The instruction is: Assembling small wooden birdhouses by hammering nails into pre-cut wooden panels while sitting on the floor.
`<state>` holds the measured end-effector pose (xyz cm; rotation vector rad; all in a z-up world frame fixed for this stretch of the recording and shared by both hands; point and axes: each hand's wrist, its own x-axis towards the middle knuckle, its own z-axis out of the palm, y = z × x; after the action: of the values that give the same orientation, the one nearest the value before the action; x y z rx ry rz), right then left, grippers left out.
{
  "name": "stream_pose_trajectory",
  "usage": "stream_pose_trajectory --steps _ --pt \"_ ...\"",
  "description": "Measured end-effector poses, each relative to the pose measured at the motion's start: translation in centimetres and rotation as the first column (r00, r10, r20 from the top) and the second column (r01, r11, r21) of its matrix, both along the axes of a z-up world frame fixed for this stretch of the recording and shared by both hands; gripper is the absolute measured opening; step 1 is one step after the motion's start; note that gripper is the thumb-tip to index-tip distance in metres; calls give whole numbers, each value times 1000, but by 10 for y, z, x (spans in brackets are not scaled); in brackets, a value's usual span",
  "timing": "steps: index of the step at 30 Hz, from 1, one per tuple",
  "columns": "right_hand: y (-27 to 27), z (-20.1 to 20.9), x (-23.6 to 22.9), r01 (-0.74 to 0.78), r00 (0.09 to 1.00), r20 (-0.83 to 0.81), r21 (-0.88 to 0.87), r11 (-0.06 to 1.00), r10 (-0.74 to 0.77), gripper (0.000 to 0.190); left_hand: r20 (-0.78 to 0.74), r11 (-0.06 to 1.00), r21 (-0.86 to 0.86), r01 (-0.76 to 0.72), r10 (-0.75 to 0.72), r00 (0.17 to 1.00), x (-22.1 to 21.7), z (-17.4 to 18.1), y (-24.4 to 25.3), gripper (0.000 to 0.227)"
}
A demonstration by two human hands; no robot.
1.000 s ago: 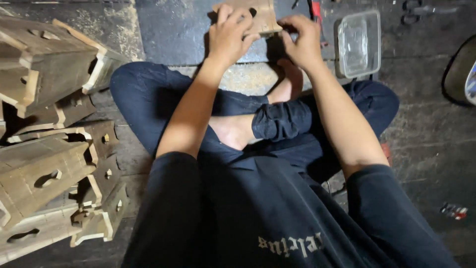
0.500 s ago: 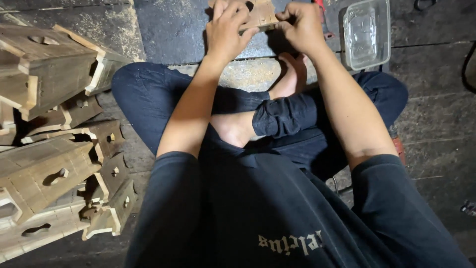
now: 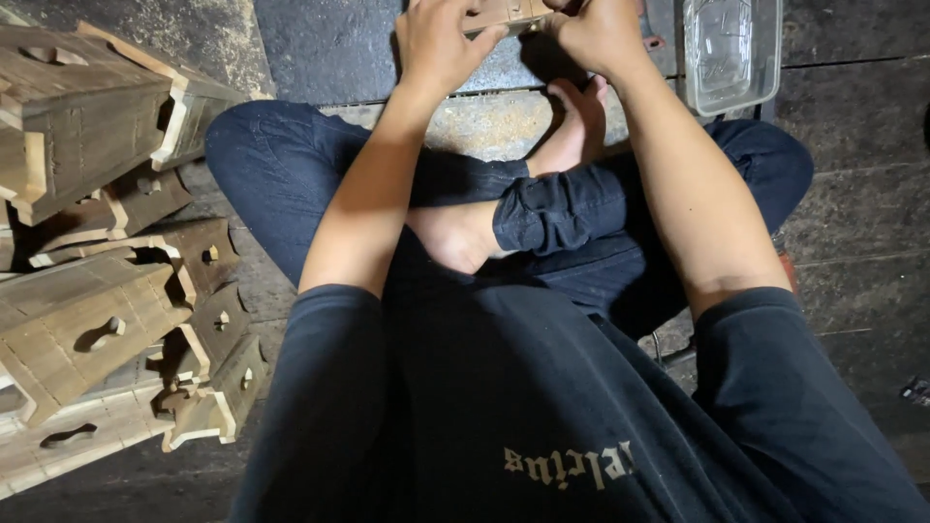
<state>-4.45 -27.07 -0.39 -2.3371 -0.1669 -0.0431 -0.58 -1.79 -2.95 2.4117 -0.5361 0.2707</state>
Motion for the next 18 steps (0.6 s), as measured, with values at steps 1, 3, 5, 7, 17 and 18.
stream_pose_trajectory --steps 1,3,5,7,17,18 --pt "2 4 0 -9 999 45 4 1000 9 11 5 1000 -16 6 -6 1000 0 2 0 33" --pt "0 8 1 -21 995 95 6 1000 20 12 14 999 -33 11 -10 1000 -1 13 1 31" --pt "-8 9 3 -96 995 1 202 975 98 19 51 996 -67 58 -55 997 -4 28 3 35" --pt "-28 27 6 -44 998 43 58 997 41 15 51 996 -69 57 -54 997 -3 29 3 37" --pt "-43 -3 4 181 935 -167 -539 823 -314 85 148 996 -26 84 -79 986 -2 29 4 41" --pt "-49 -9 2 180 934 -168 -540 822 -315 85 146 996 -27 84 -79 986 -5 28 5 41"
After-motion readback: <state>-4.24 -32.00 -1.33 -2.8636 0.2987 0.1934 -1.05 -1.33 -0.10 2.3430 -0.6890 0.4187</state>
